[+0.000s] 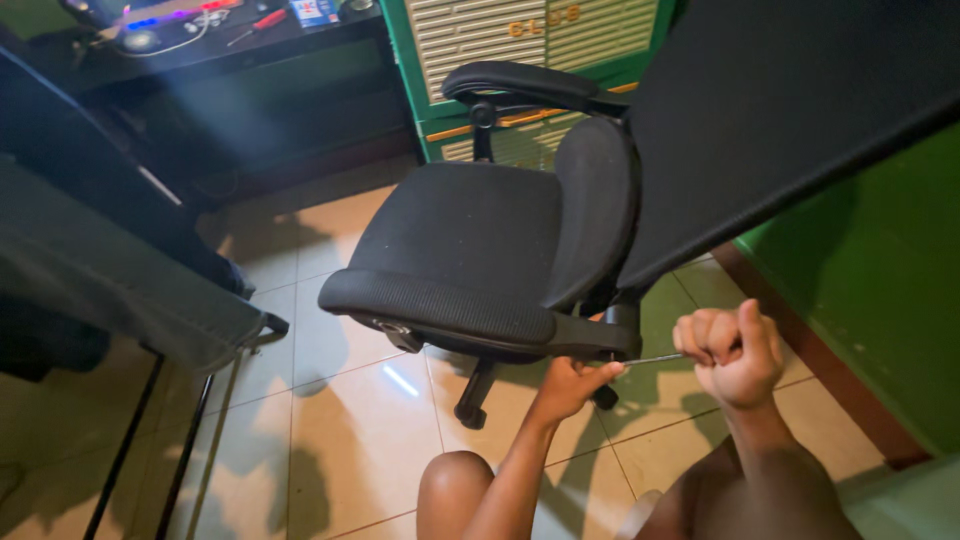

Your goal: The person retrieves a screwdriver and sits on the floor to work on a black office chair. They use the screwdriver to tighten screws on the chair's armrest and base, repeatedly adjusting and checking the components.

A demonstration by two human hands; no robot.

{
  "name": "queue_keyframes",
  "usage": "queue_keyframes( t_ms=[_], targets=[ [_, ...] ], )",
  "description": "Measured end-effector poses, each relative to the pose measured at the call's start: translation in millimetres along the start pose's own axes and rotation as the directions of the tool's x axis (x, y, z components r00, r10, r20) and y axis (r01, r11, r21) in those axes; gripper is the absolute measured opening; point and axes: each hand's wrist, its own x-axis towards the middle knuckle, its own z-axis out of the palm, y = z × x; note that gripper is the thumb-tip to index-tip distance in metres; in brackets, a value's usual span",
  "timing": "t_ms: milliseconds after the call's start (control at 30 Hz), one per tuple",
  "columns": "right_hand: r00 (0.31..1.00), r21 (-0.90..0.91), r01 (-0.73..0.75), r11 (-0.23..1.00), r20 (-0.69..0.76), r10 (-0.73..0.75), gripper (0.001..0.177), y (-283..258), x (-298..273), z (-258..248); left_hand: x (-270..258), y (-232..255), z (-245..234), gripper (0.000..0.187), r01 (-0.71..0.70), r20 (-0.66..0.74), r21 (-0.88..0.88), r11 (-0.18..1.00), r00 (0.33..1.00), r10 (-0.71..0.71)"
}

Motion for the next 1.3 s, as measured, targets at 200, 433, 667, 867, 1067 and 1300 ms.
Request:
queue_keyframes(
  t_ms=[200,433,667,867,1067,1300],
  targets=[
    [0.998,-0.125,0.046,0.991,-0.038,-0.051,0.068,3,5,11,-2,1,-5,0.084,0.062,0.03,0.115,0.991,0.997,-0.066],
    [0.989,-0.341,0.113,0.933,-0.056,-0.14,0.068,4,16,24,-3,10,-3,0.084,0.037,0.062,0.124,0.992,0.997,-0.045],
    [0.974,-0.631,0.191,0.752,0.219,-0.064,0.064,-1,53,66,1,-15,-5,0.068,0.042,0.071,0.082,0.996,0.996,-0.048],
    [0.969,-0.745,-0.14,0.652,0.032,0.244,0.054,15,70,106,4,-37,-15,0.039,0.034,0.049,0.235,0.971,0.998,-0.046],
    [0.974,-0.738,-0.146,0.659,0.012,0.228,0.051,21,64,103,5,-24,-15,0.047,0.046,0.02,0.129,0.991,0.999,-0.049],
    [0.965,-0.611,-0.205,0.764,0.005,0.263,0.052,31,63,105,-10,10,5,0.07,0.023,-0.306,0.114,0.993,0.952,0.013]
  ],
)
